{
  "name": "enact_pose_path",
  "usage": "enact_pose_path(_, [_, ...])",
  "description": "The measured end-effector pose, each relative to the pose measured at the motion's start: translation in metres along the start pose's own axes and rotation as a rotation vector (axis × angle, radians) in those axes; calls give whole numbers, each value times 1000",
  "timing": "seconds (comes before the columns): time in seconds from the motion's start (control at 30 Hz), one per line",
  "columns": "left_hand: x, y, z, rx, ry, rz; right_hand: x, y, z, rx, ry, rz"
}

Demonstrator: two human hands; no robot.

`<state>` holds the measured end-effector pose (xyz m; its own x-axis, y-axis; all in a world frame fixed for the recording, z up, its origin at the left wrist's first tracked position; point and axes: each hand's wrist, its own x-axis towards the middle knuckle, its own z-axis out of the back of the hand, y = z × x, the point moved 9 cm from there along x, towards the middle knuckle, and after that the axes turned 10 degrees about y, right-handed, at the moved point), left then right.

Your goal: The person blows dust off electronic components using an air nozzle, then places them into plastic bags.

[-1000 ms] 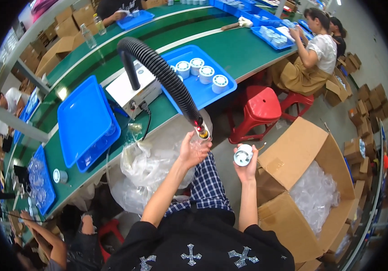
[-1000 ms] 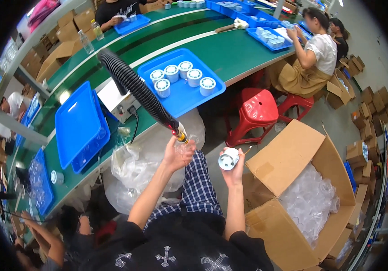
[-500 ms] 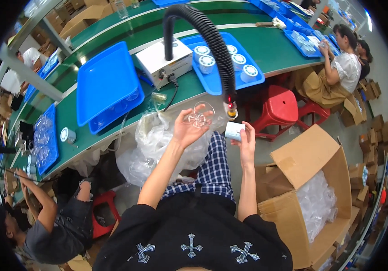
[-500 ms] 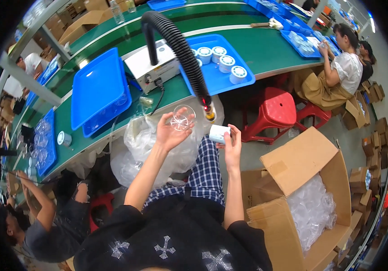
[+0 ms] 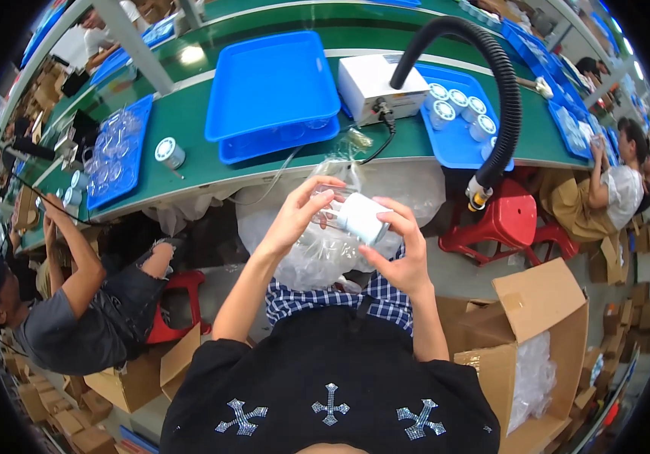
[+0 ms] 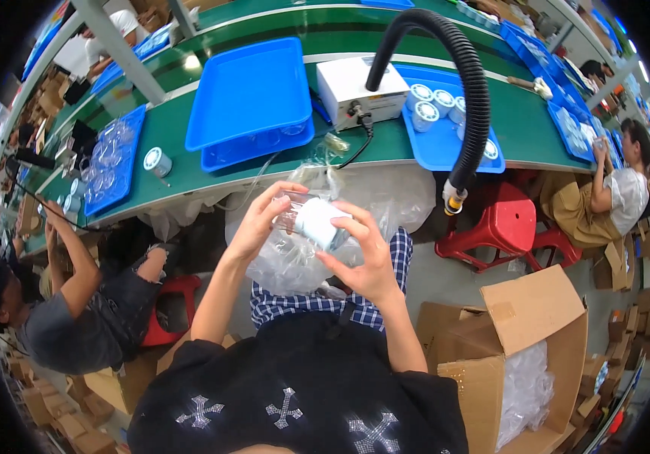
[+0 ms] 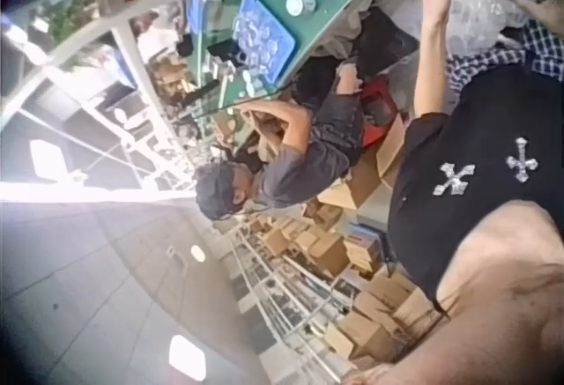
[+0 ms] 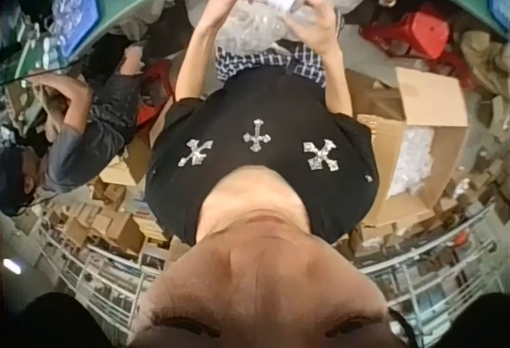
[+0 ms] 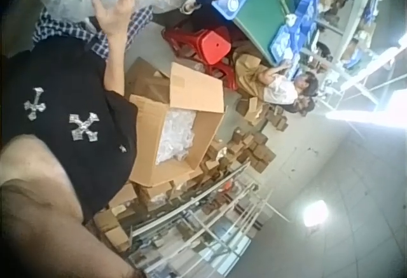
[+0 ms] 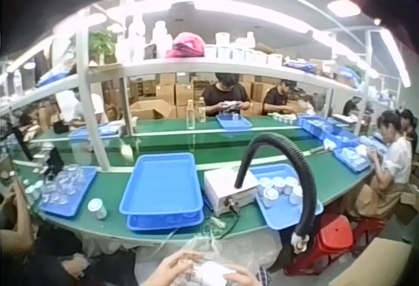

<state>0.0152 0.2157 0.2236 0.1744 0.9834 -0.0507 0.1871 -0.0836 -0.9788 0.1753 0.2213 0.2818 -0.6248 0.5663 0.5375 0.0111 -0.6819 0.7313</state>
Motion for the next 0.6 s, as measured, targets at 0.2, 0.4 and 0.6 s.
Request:
enact_pose_path(0.2, [12,-17,-16,247,146,-111,9,-21,-15,157,61,-166])
enact_pose_path(0.4, [16,4,-30,120,257,75,-1,-48,-10,321,72,-345])
enact_pose_path(0.6, [15,9,-31,-9,247,117,-4,-49,-10,371,184,-363])
